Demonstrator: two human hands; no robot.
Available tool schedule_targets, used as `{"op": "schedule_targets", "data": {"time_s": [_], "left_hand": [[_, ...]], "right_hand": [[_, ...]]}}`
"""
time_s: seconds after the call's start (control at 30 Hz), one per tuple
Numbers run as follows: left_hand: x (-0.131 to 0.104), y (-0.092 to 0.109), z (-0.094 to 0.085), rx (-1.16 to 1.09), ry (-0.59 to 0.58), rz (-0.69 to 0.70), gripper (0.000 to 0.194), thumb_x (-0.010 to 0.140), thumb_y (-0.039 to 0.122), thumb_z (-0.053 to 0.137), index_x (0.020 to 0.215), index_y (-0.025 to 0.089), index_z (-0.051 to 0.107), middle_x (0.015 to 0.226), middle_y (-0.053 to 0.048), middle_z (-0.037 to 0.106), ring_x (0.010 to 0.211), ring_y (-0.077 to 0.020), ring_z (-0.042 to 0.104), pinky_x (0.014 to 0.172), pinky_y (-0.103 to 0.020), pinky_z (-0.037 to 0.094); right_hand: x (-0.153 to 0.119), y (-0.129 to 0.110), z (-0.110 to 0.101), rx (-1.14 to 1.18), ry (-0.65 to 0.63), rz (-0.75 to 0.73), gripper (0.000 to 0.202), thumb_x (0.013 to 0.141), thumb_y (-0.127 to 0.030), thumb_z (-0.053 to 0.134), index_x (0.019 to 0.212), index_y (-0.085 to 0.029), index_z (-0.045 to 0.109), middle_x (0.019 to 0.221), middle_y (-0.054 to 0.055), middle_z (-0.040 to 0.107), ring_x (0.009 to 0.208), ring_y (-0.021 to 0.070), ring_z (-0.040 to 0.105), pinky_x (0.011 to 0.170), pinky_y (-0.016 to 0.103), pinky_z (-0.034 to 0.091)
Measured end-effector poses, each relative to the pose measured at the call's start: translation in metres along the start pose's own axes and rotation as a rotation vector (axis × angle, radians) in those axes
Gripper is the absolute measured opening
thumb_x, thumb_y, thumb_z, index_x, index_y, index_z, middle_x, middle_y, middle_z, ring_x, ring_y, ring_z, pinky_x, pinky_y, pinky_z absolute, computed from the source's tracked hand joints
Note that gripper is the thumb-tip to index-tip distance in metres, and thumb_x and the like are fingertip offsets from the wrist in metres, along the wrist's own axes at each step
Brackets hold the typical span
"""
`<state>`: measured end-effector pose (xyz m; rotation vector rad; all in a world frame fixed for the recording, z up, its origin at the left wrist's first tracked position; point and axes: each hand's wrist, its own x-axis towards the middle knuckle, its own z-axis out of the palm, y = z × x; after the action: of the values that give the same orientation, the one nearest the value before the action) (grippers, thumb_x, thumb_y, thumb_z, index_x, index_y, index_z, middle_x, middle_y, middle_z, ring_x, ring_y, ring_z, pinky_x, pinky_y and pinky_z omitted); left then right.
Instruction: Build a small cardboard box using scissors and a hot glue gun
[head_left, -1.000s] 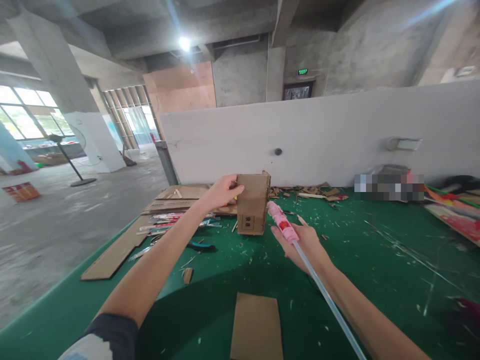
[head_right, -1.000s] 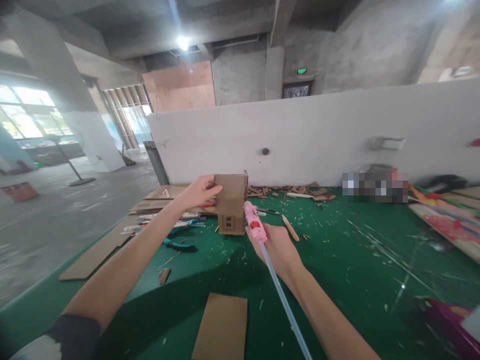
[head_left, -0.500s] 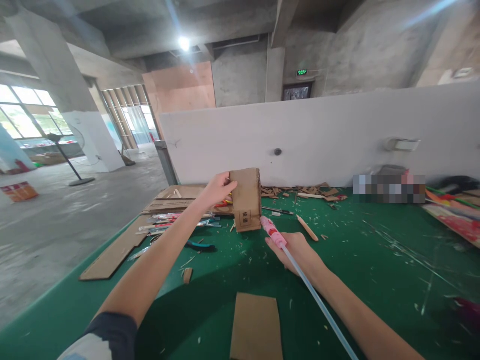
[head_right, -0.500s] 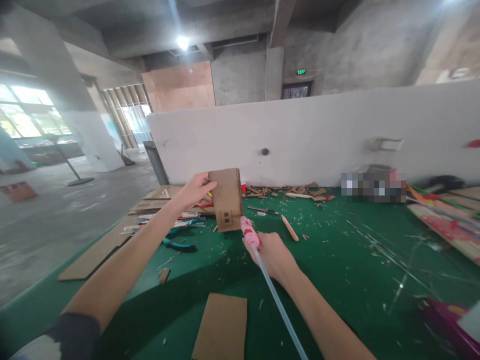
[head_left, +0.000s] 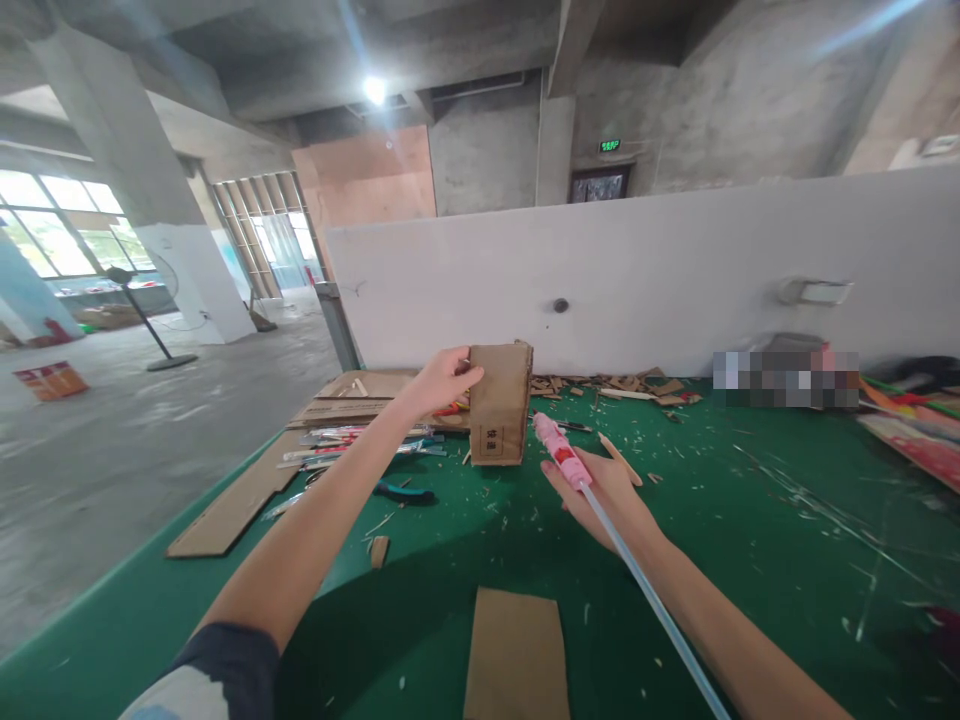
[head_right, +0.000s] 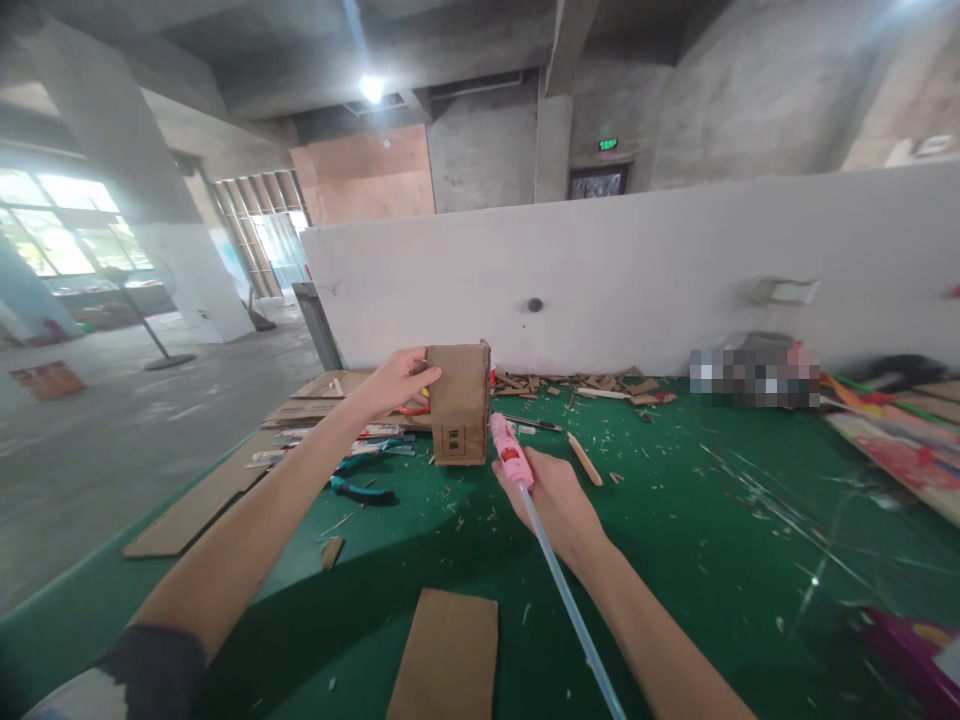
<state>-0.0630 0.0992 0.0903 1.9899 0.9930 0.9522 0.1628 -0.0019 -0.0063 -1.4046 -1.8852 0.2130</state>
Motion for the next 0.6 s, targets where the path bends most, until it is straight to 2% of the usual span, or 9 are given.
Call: {"op": "schedule_targets", "data": {"time_s": [0.1,0.3,0.4,0.6], "left_hand": [[-0.001,0.003,0.000,0.014,-0.002,-0.004,0.026,0.081,0.029,0.052,0.104,0.017,0.057,0.096,-0.008,0.066,0.084,-0.0195,0.065,0.056,-0.023,0.054],[-0.001,0.003,0.001,0.018,-0.006,-0.005,0.021,0.081,0.029,0.053,0.097,0.017,0.056,0.093,-0.008,0.066,0.081,-0.0189,0.065,0.054,-0.023,0.053],[-0.001,0.002,0.001,0.004,0.000,0.000,0.021,0.080,0.030,0.053,0.098,0.018,0.056,0.096,-0.008,0.066,0.086,-0.0197,0.064,0.056,-0.023,0.054],[0.001,-0.001,0.002,-0.010,0.017,-0.001,0.024,0.081,0.030,0.052,0.100,0.016,0.054,0.097,-0.010,0.065,0.088,-0.0208,0.064,0.058,-0.026,0.055]], "right_hand": [[0.001,0.002,0.001,0.017,-0.033,0.005,0.028,0.086,-0.045,0.046,0.070,-0.023,0.053,0.060,0.002,0.063,0.059,0.0200,0.065,0.065,0.032,0.047],[0.000,0.000,0.002,0.051,-0.030,0.134,0.033,0.084,-0.051,0.047,0.066,-0.023,0.052,0.051,0.001,0.058,0.052,0.0207,0.062,0.057,0.032,0.046],[0.000,0.003,0.002,0.027,-0.006,0.079,0.029,0.085,-0.047,0.048,0.070,-0.023,0.053,0.050,0.000,0.057,0.055,0.0205,0.063,0.062,0.032,0.047],[0.001,0.014,0.010,-0.086,0.099,-0.059,0.026,0.087,-0.043,0.047,0.073,-0.023,0.052,0.068,0.002,0.062,0.066,0.0184,0.061,0.065,0.029,0.045]]}}
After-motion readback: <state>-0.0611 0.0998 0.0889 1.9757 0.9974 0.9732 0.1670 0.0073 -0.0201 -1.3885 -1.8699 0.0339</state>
